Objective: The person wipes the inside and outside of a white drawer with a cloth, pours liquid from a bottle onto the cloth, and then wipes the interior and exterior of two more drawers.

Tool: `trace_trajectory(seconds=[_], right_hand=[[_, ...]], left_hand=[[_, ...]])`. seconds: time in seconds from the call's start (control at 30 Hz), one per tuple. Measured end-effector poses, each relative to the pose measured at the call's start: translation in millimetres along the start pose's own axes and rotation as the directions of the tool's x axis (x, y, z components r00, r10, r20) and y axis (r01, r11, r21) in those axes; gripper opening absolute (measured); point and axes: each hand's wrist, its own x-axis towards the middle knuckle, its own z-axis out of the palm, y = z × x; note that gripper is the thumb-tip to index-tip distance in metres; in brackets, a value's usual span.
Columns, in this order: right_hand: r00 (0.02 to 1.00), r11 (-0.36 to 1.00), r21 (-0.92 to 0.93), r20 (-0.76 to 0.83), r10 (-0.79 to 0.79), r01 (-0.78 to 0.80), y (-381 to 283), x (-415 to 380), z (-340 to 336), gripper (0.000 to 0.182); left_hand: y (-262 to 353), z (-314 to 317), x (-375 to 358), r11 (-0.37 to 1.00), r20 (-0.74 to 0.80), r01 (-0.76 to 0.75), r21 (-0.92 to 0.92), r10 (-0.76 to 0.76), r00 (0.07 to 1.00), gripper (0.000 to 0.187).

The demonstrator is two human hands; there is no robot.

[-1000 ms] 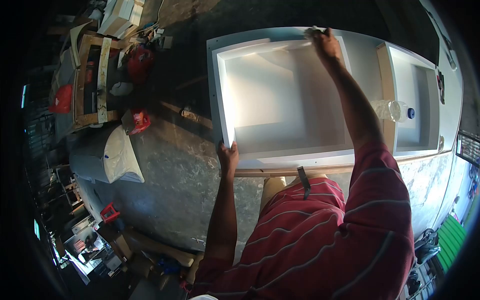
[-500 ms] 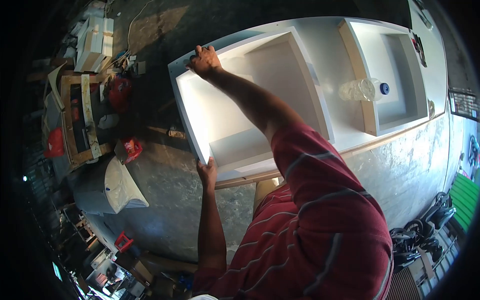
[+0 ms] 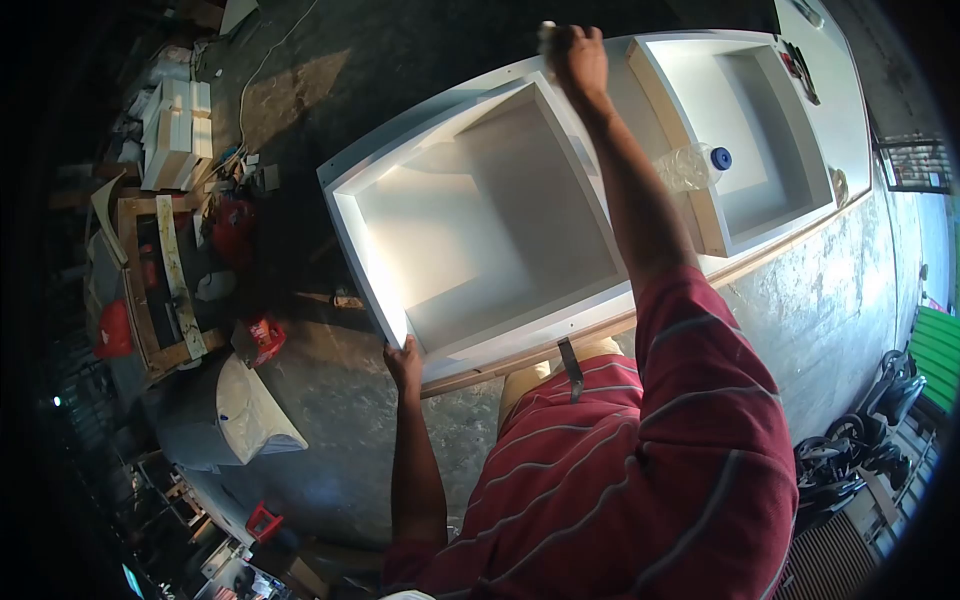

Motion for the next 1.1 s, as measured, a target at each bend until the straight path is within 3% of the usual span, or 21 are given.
trace_trajectory(seconds=[0.03, 0.13, 0.2, 0.23, 0.3, 0.37, 0.43, 0.5, 0.57, 0.6, 0.7, 0.73, 0.77, 0.83, 0.9, 0.93, 1.0, 1.1], right_hand=[[0.985, 0.985, -0.009, 0.018, -0.169, 0.170, -11, -7, 6, 0.022], [0.976, 0.978, 0.036, 0.070, -0.207, 0.205, -10, -44, 38, 0.019], [0.987, 0.963, 0.264, 0.133, -0.091, 0.054, -1, -59, 33, 0.019], [0.987, 0.964, 0.261, 0.134, -0.088, 0.050, -1, -69, 15, 0.019], [0.961, 0.920, 0.391, 0.242, -0.136, 0.032, -4, -106, -44, 0.022], [0.962, 0.886, 0.455, 0.270, -0.037, -0.094, 9, -150, -75, 0.023], [0.953, 0.912, 0.398, 0.301, -0.030, -0.097, 20, -199, -115, 0.022], [0.894, 0.912, 0.327, 0.440, 0.085, -0.248, 25, -243, -157, 0.019], [0.905, 0.926, 0.316, 0.421, 0.058, -0.206, 41, -286, -183, 0.020], [0.912, 0.939, 0.308, 0.411, 0.012, -0.151, 44, -297, -190, 0.020], [0.895, 0.925, 0.336, 0.446, 0.011, -0.178, 37, -280, -191, 0.019], [0.879, 0.905, 0.302, 0.457, 0.138, -0.299, 21, -264, -187, 0.019], [0.945, 0.931, 0.352, 0.326, -0.021, -0.100, 25, -254, -169, 0.017], [0.947, 0.922, 0.345, 0.316, 0.066, -0.179, 14, -249, -145, 0.018], [0.985, 0.983, 0.127, 0.126, 0.117, -0.133, 1, -259, -134, 0.019], [0.972, 0.986, 0.045, 0.177, 0.152, -0.163, -9, -270, -147, 0.018], [0.977, 0.981, 0.077, 0.129, 0.170, -0.181, -17, -302, -170, 0.018], [0.975, 0.968, 0.117, 0.026, 0.220, -0.221, -25, -336, -176, 0.020]], left_hand=[[3, -2, -2, 1.000, -0.008, 0.013, -0.012, -0.013, 1.000, 0.041], [10, -8, -3, 0.995, 0.049, 0.086, -0.059, -0.084, 0.995, 0.042], [-12, 0, 4, 1.000, 0.012, 0.020, -0.018, -0.020, 1.000, 0.042], [-21, 3, 7, 0.999, -0.026, -0.043, 0.017, 0.044, 0.999, 0.042], [-24, 0, 8, 0.999, -0.006, -0.028, 0.018, 0.028, 1.000, 0.042], [-14, 3, 7, 1.000, 0.011, -0.018, 0.010, 0.018, 1.000, 0.042], [7, -5, 3, 0.991, 0.044, 0.090, -0.096, -0.086, 0.995, 0.041], [16, -6, 0, 0.991, 0.030, 0.047, -0.129, -0.043, 0.999, 0.038], [36, -12, -4, 0.997, -0.012, 0.062, 0.047, -0.061, 0.998, 0.036], [30, -12, -1, 0.998, -0.006, 0.047, 0.047, -0.047, 0.999, 0.036], [15, -6, 7, 0.999, 0.008, -0.042, -0.021, 0.042, 0.999, 0.035], [19, -6, 8, 0.998, 0.022, -0.023, -0.052, 0.024, 0.999, 0.036], [19, -6, 6, 0.997, 0.039, 0.006, -0.075, -0.003, 0.999, 0.038], [18, -6, 5, 0.997, 0.045, 0.038, -0.067, -0.035, 0.998, 0.038], [18, -5, 9, 0.997, 0.044, 0.049, -0.060, -0.046, 0.998, 0.038], [18, -3, 10, 0.995, 0.029, 0.005, -0.095, -0.002, 1.000, 0.039], [8, 2, 12, 0.985, -0.018, -0.061, -0.163, 0.058, 0.998, 0.038], [2, 3, 16, 0.984, -0.013, -0.143, -0.104, 0.143, 0.990, 0.038]])
